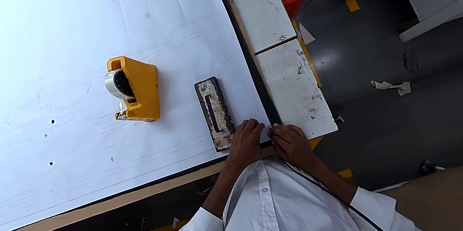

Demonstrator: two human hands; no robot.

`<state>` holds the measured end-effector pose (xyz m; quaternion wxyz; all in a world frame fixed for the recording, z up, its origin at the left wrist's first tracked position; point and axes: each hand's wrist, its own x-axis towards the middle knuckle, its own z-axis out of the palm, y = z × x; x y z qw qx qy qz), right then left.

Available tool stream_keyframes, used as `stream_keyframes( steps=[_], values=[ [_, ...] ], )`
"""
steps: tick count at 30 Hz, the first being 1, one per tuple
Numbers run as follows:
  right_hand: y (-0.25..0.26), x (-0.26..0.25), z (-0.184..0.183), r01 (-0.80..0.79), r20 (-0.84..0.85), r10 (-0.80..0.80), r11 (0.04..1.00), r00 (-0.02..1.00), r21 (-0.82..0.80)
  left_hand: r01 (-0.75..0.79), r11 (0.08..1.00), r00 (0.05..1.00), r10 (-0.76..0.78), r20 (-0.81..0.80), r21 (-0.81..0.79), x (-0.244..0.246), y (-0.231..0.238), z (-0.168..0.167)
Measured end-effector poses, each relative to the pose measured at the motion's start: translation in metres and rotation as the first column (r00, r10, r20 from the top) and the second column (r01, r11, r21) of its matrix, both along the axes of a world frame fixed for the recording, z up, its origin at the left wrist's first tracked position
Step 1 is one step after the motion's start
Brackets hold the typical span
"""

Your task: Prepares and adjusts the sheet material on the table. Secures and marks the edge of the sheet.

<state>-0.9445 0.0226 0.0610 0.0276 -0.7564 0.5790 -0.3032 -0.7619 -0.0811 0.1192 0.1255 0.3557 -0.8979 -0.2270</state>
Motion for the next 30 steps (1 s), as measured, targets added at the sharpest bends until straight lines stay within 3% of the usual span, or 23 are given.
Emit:
stream_keyframes(
  steps=[5, 14, 22, 30],
  values=[
    [-0.002, 0.000, 0.001, -0.010, 0.015, 0.010, 1.000, 1.000, 0.002, -0.014, 0.995, 0.998, 0.020, 0.055, -0.103, 0.000, 0.005, -0.003],
    [-0.001, 0.000, 0.002, -0.015, 0.003, 0.015, 1.000, 1.000, 0.014, -0.080, 0.996, 0.997, 0.079, -0.023, -0.042, -0.004, 0.009, 0.005],
    [-0.001, 0.002, 0.002, -0.001, 0.026, 0.001, 1.000, 1.000, -0.006, -0.043, 0.998, 0.999, 0.044, 0.032, -0.036, 0.001, 0.009, 0.007],
    [-0.002, 0.002, 0.001, 0.005, 0.025, -0.005, 1.000, 1.000, -0.016, -0.122, 0.991, 0.990, 0.118, -0.082, -0.048, 0.000, 0.013, -0.003]
  ],
)
